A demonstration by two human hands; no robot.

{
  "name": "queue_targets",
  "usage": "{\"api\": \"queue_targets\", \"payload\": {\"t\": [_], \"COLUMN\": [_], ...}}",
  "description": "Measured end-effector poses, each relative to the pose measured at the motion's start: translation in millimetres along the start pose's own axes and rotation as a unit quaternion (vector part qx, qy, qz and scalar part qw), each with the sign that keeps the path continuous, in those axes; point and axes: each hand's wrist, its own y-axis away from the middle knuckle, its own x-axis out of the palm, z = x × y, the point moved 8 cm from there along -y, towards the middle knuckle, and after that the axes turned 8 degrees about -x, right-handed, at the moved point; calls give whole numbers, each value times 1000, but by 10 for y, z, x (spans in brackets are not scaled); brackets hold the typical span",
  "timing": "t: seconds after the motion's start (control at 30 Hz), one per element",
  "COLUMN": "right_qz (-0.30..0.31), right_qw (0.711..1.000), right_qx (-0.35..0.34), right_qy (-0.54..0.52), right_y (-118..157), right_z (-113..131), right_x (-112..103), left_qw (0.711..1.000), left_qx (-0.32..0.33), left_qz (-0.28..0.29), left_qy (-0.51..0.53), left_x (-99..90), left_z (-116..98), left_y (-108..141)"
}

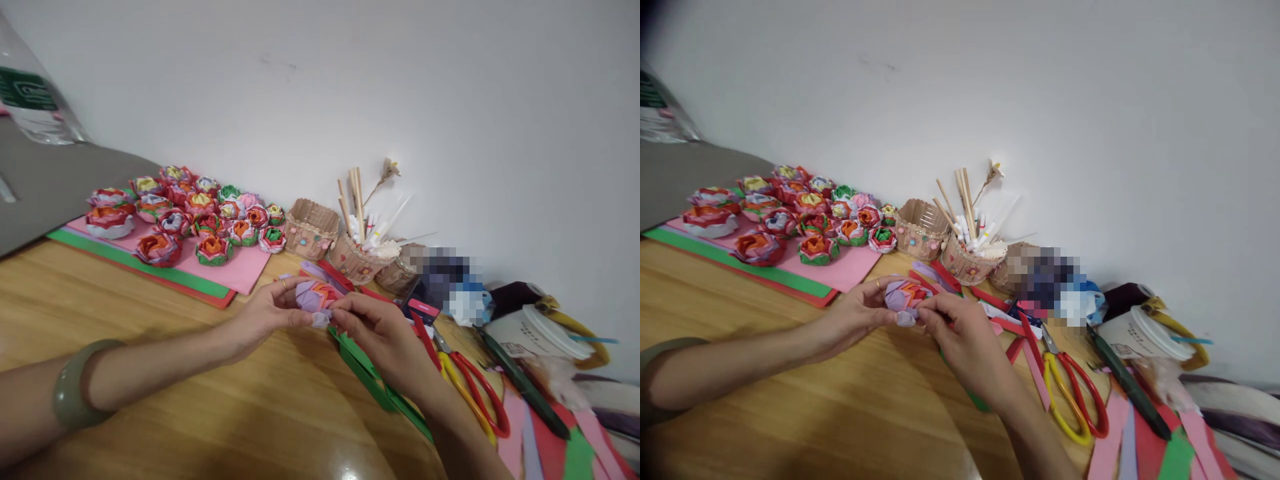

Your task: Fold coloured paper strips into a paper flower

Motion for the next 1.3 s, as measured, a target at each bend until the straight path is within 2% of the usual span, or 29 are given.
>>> {"api": "queue_targets", "payload": {"t": [0.1, 0.17, 0.5, 0.77, 1.0, 1.13, 1.3], "right_qz": [-39, -45, -28, -35, -41, -38, -28], "right_qw": [997, 997, 999, 998, 998, 998, 999], "right_qx": [-25, -33, 28, -14, 31, 44, 7], "right_qy": [55, 53, -24, 46, 20, -11, 21], "right_y": [11, 19, 32, 25, 24, 12, 1], "right_z": [57, 78, -35, 43, -10, -29, 30], "right_x": [-36, -34, -5, -40, -18, -10, -19], "left_qw": [1000, 1000, 999, 1000, 1000, 999, 999], "left_qx": [1, 3, -7, -4, -11, -21, -9], "left_qz": [-11, 0, 38, -15, 26, 32, 35], "left_qy": [-5, -7, -26, -13, -6, -6, 2], "left_x": [-23, -17, 64, -37, 50, 79, 53], "left_z": [3, 9, 17, 20, 15, 11, 21], "left_y": [-7, -10, 18, -9, 6, 21, 7]}}
